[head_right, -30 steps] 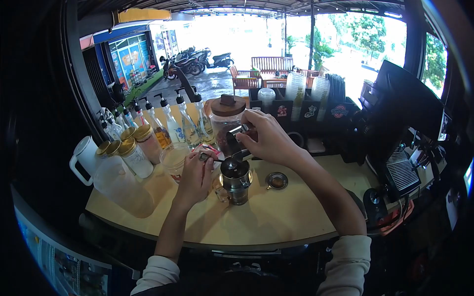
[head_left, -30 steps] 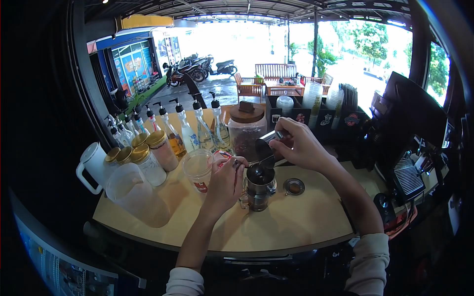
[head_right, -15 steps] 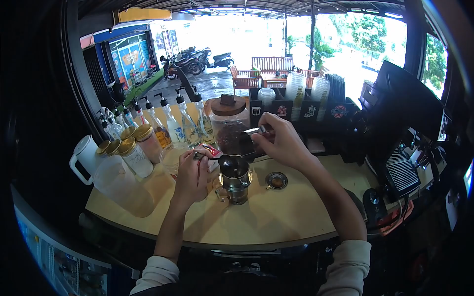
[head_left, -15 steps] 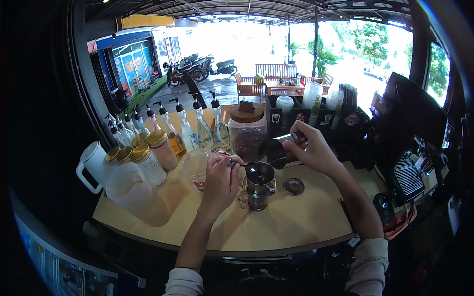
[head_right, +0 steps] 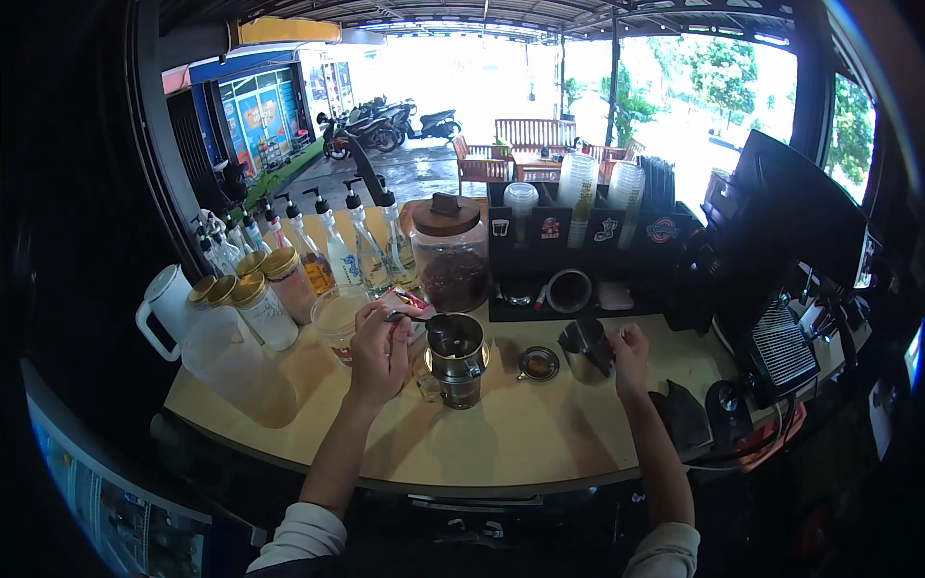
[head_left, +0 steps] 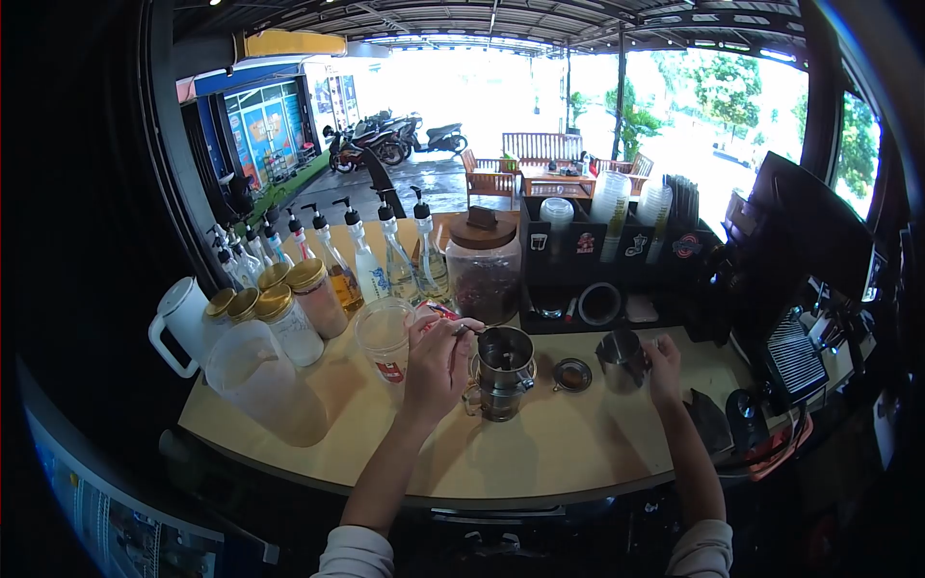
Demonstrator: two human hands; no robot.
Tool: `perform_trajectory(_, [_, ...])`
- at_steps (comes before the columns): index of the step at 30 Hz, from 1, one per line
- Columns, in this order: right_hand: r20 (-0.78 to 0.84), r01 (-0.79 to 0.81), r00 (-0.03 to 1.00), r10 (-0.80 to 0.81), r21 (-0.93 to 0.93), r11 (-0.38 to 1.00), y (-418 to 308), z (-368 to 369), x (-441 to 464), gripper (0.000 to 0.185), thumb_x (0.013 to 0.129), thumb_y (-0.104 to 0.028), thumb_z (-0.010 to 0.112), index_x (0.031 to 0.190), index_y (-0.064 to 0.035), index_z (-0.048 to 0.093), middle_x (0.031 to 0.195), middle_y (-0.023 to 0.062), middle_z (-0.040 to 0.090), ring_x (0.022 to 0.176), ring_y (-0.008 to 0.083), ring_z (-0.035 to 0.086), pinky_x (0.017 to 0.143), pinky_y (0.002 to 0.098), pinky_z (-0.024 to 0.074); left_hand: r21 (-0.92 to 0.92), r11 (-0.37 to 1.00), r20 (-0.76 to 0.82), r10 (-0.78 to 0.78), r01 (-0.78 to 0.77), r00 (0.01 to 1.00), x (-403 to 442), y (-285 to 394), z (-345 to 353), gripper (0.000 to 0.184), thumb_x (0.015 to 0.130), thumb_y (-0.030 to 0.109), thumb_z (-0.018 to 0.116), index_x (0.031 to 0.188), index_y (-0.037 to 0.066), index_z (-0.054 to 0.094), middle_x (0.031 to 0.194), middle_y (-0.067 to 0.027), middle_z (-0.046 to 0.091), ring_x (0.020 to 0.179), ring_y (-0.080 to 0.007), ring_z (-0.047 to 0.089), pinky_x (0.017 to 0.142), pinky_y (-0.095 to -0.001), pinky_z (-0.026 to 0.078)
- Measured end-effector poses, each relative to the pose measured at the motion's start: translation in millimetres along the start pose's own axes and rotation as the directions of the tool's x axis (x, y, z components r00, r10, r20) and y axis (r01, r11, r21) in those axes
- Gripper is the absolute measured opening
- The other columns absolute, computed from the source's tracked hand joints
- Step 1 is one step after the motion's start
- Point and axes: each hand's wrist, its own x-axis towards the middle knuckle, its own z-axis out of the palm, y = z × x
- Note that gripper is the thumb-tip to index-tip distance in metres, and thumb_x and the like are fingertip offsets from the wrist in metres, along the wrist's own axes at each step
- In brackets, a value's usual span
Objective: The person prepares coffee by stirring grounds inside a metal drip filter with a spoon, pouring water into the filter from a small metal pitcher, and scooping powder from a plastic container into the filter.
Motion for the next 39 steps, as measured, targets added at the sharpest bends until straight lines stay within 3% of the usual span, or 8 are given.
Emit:
perform_trajectory(8, [-0.107,-0.045,0.992,0.068,0.203,0.978,66.7,-31.1,-7.7,0.014,0.087,-0.005,0.056,0.078,-0.0109,0.047,0.068,-0.0016,0.049,0.062,0.0081,0.047,0.056,0.0245,0.0376,0.008,1.0,-0.001,0.028,-0.028,1.0,-0.4,1.2,8.8,0.011,0.092,0.011,0.055,0.1,0.011,0.063,0.081,-0.0018,0.063,0.073,-0.0187,0.059,0.094,-0.0403,0.036])
perform_trajectory(11, [-0.086,-0.14,0.985,0.152,0.134,0.981,72.6,-40.1,-7.2,0.009,0.087,-0.004,0.055,0.084,-0.0089,0.049,0.074,-0.0002,0.051,0.066,0.0102,0.05,0.061,0.0245,0.0409,0.023,0.998,0.014,0.059,-0.06,0.998,1.9,0.7,8.7,0.012,0.09,0.009,0.057,0.099,0.011,0.064,0.082,-0.0012,0.064,0.072,-0.0188,0.059,0.094,-0.0396,0.037])
perform_trajectory(14, [-0.138,0.065,0.985,-0.105,-0.263,0.962,65.8,-39.4,-1.1,0.009,0.086,-0.002,0.057,0.093,-0.0057,0.053,0.082,0.0007,0.053,0.072,0.0113,0.052,0.067,0.0246,0.0432,0.052,0.996,0.021,0.073,-0.074,0.997,4.4,3.8,8.2,0.012,0.089,0.009,0.059,0.099,0.012,0.065,0.081,-0.0006,0.063,0.073,-0.0181,0.06,0.094,-0.0392,0.038])
perform_trajectory(16, [-0.007,0.368,0.891,-0.454,-0.575,0.731,4.8,-5.3,-6.7,0.02,0.085,-0.006,0.062,0.103,-0.0013,0.057,0.088,0.0036,0.055,0.078,0.0142,0.055,0.075,0.0276,0.044,0.045,0.994,0.036,0.096,-0.098,0.995,6.9,6.9,11.0,0.013,0.088,0.01,0.06,0.099,0.012,0.065,0.08,-0.0003,0.062,0.074,-0.0175,0.06,0.094,-0.0396,0.038])
perform_trajectory(20, [0.53,0.515,0.788,-0.314,-0.288,0.807,-90.1,81.3,-33.6,0.044,0.082,0.0,0.065,0.125,-0.0068,0.057,0.083,0.0033,0.056,0.077,0.0121,0.055,0.072,0.0271,0.0456,0.117,0.971,0.139,0.194,-0.211,0.971,8.1,14.6,24.4,0.015,0.085,0.013,0.064,0.1,0.012,0.065,0.081,0.0011,0.06,0.079,-0.0156,0.06,0.095,-0.0415,0.037])
perform_trajectory(24, [0.711,0.584,0.63,-0.313,-0.168,0.794,-123.8,134.0,-37.9,0.042,0.081,-0.002,0.068,0.122,-0.0062,0.061,0.078,0.0035,0.056,0.073,0.0139,0.055,0.068,0.0285,0.046,0.181,0.933,0.237,0.265,-0.311,0.934,5.3,10.6,32.8,0.016,0.084,0.014,0.065,0.1,0.012,0.065,0.084,0.0015,0.059,0.082,-0.0148,0.06,0.096,-0.0425,0.037])
perform_trajectory(33, [0.768,0.928,0.336,-0.545,-0.172,0.33,-113.8,150.2,-46.7,0.02,0.077,-0.005,0.066,0.095,-0.0033,0.057,0.077,0.007,0.051,0.07,0.0242,0.056,0.065,0.0363,0.0466,-0.235,0.951,0.055,-0.193,0.2,0.98,-17.4,-5.0,30.6,0.065,0.067,0.028,0.082,0.119,0.005,0.053,0.109,-0.0093,0.058,0.109,-0.0268,0.055,0.1,-0.0408,0.039])
perform_trajectory(39, [0.82,0.956,0.262,-0.509,-0.148,0.252,-100.1,154.2,-50.6,0.021,0.077,-0.008,0.065,0.093,-0.0011,0.055,0.078,0.007,0.049,0.075,0.0239,0.057,0.068,0.0358,0.0473,-0.269,0.844,0.369,-0.354,0.463,0.859,-23.3,-13.9,38.8,0.08,0.059,0.033,0.087,0.122,0.002,0.051,0.111,-0.0165,0.062,0.109,-0.028,0.059,0.093,-0.04,0.046])
